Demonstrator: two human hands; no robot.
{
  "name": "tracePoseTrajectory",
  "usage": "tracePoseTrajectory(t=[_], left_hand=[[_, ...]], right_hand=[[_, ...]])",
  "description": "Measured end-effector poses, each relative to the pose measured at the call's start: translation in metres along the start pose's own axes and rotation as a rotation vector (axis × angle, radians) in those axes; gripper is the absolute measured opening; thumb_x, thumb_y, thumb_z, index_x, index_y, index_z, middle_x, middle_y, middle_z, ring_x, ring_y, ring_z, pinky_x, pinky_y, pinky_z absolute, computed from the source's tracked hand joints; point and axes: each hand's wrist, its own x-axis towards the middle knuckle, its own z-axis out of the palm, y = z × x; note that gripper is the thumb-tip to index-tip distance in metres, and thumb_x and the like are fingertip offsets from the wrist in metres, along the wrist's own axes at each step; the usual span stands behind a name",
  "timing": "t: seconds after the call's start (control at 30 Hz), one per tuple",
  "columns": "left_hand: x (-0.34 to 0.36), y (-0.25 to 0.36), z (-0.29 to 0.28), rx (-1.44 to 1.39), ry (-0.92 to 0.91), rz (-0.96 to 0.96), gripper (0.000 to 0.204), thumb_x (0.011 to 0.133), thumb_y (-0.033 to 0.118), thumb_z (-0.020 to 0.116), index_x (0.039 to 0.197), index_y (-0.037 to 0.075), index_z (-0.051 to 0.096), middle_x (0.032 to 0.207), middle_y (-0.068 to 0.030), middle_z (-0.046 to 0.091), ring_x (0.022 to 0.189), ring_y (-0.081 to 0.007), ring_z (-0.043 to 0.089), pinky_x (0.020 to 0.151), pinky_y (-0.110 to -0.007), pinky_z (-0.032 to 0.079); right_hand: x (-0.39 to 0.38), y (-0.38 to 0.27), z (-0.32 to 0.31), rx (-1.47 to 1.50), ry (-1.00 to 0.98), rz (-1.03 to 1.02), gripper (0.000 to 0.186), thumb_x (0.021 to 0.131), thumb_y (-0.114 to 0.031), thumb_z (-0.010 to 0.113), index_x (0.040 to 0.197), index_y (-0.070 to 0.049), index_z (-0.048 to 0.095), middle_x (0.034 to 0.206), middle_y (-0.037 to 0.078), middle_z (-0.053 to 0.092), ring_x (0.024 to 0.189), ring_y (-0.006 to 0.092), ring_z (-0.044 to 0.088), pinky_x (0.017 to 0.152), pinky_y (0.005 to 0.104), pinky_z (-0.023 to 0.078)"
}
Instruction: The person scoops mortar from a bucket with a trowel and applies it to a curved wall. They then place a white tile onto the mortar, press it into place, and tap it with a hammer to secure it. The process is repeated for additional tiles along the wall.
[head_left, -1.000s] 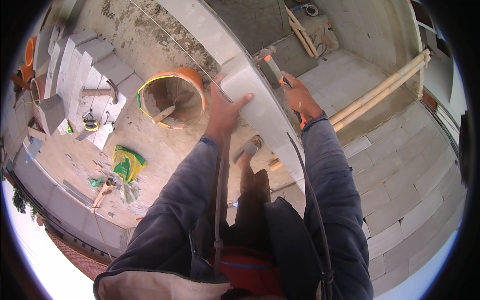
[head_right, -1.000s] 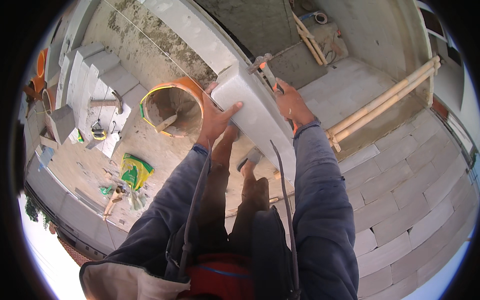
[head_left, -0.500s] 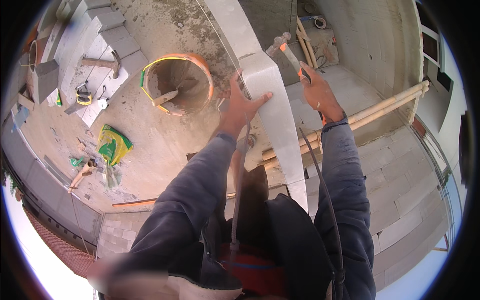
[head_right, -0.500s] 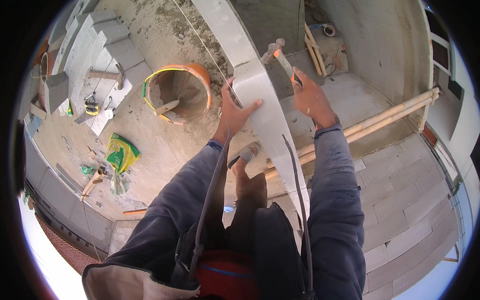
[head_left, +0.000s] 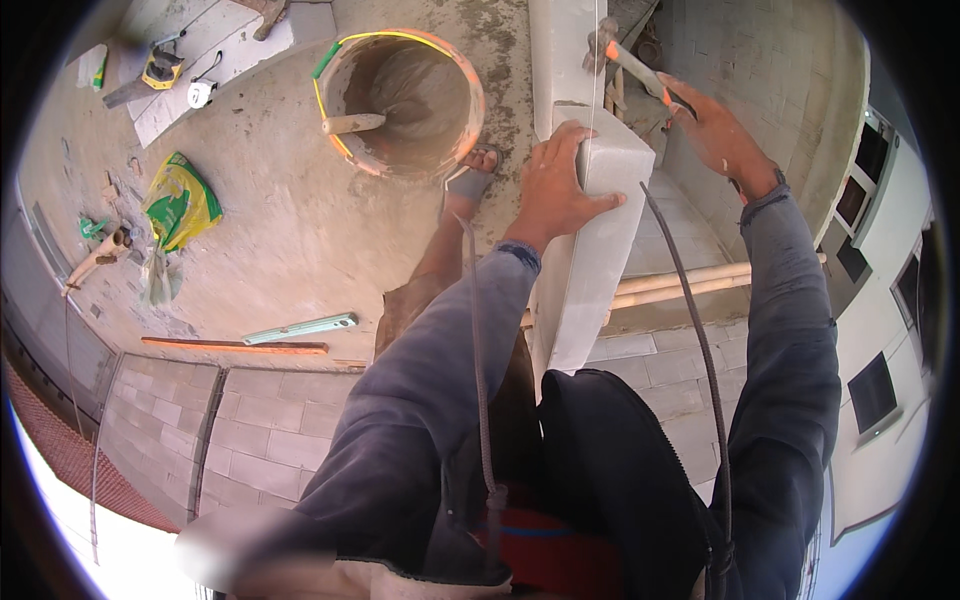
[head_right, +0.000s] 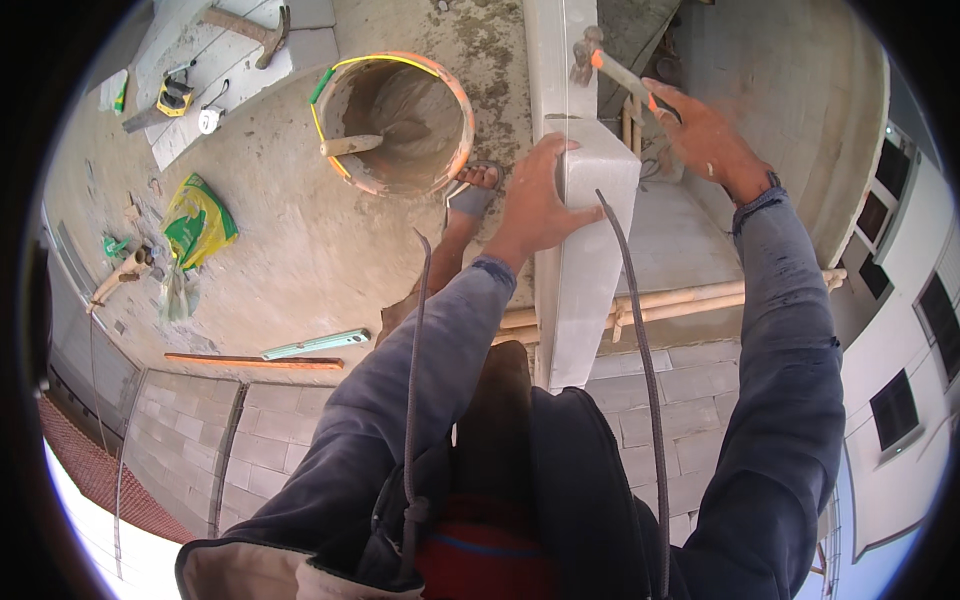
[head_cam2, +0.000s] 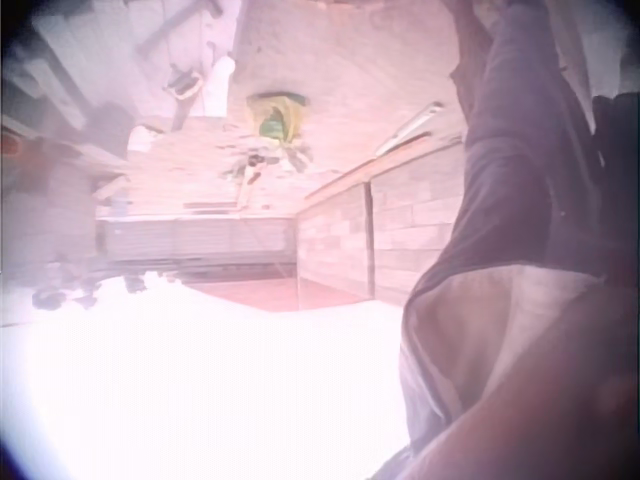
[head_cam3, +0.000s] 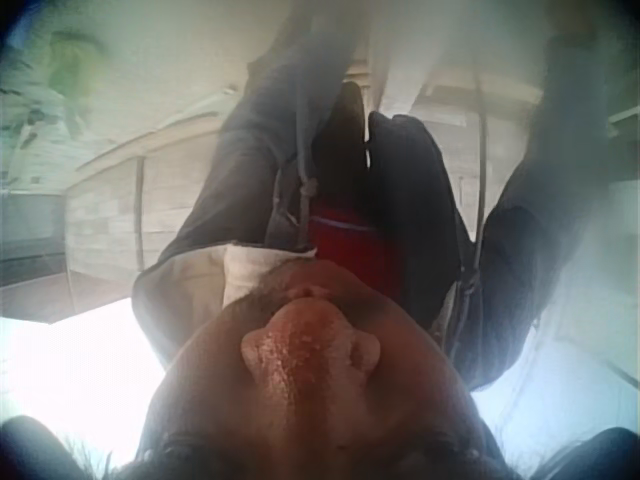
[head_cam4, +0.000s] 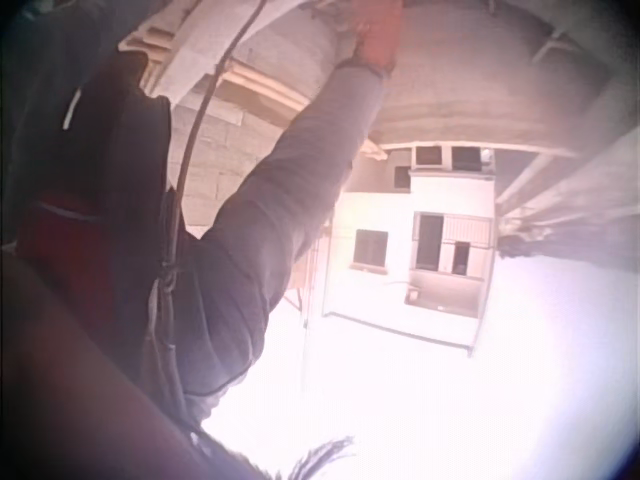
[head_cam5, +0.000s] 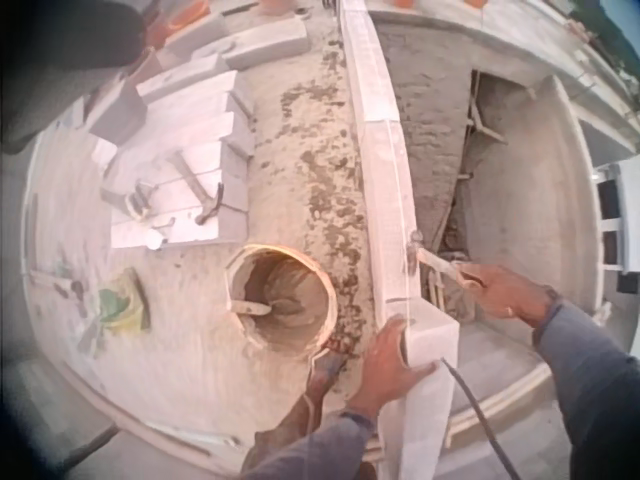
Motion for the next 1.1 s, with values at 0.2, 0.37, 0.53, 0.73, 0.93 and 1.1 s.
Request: tracePoseTrajectory(t=[0.2, 0.37, 0.53, 0.73, 0.93, 1.1], left_hand=[[-0.005, 0.013, -0.007, 0.132, 0.003, -0.068, 0.101, 0.065, 0.053, 0.097, 0.149, 0.019, 0.051, 0.156, -0.0064, 0.052, 0.137, -0.0373, 0.051, 0.109, -0.059, 0.037], [-0.003, 0.011, -0.008, 0.135, -0.009, -0.082, 0.103, 0.065, 0.055, 0.097, 0.149, 0.018, 0.05, 0.155, -0.0054, 0.052, 0.134, -0.0363, 0.052, 0.109, -0.059, 0.035], [-0.001, 0.013, 0.0, 0.161, -0.023, -0.034, 0.103, 0.067, 0.057, 0.096, 0.149, 0.017, 0.049, 0.155, -0.0075, 0.052, 0.136, -0.0373, 0.05, 0.111, -0.059, 0.032], [0.022, -0.019, -0.004, 0.357, -0.032, 0.226, 0.1, 0.078, 0.06, 0.092, 0.145, 0.0, 0.048, 0.153, -0.0294, 0.05, 0.152, -0.0443, 0.039, 0.126, -0.059, 0.026], [0.031, -0.028, 0.0, -0.073, -0.19, 0.111, 0.09, 0.081, 0.058, 0.089, 0.141, 0.001, 0.051, 0.128, -0.0218, 0.069, 0.135, -0.0417, 0.059, 0.108, -0.053, 0.05], [0.027, -0.025, -0.002, -0.054, -0.142, 0.209, 0.081, 0.088, 0.05, 0.09, 0.14, -0.001, 0.054, 0.118, -0.0179, 0.071, 0.101, -0.0296, 0.076, 0.087, -0.039, 0.063]], right_hand=[[0.027, -0.014, -0.018, 0.028, -0.067, 0.122, 0.05, 0.114, -0.026, 0.05, 0.164, -0.026, 0.048, 0.163, 0.017, 0.054, 0.15, 0.036, 0.05, 0.124, 0.0436, 0.04], [0.016, -0.017, 0.0, 0.104, 0.16, 0.086, 0.052, 0.113, -0.029, 0.049, 0.164, -0.021, 0.047, 0.144, 0.023, 0.067, 0.13, 0.0454, 0.065, 0.11, 0.0493, 0.051], [-0.014, -0.006, 0.024, -0.065, -0.091, 0.096, 0.049, 0.112, -0.03, 0.051, 0.159, -0.016, 0.052, 0.135, 0.026, 0.07, 0.123, 0.0474, 0.066, 0.104, 0.0514, 0.054], [-0.11, -0.028, 0.08, 0.27, 0.326, 0.312, 0.038, 0.111, -0.027, 0.055, 0.142, -0.006, 0.06, 0.125, 0.025, 0.073, 0.116, 0.0458, 0.069, 0.097, 0.0501, 0.054], [-0.255, -0.043, 0.223, 0.794, 0.544, 0.466, 0.035, 0.114, -0.03, 0.054, 0.131, -0.001, 0.059, 0.097, 0.018, 0.067, 0.087, 0.0268, 0.064, 0.082, 0.0406, 0.052], [-0.308, -0.042, 0.269, 0.812, 0.572, 0.356, 0.042, 0.116, -0.038, 0.049, 0.128, 0.0, 0.059, 0.087, 0.015, 0.065, 0.075, 0.0273, 0.063, 0.07, 0.0416, 0.051]])
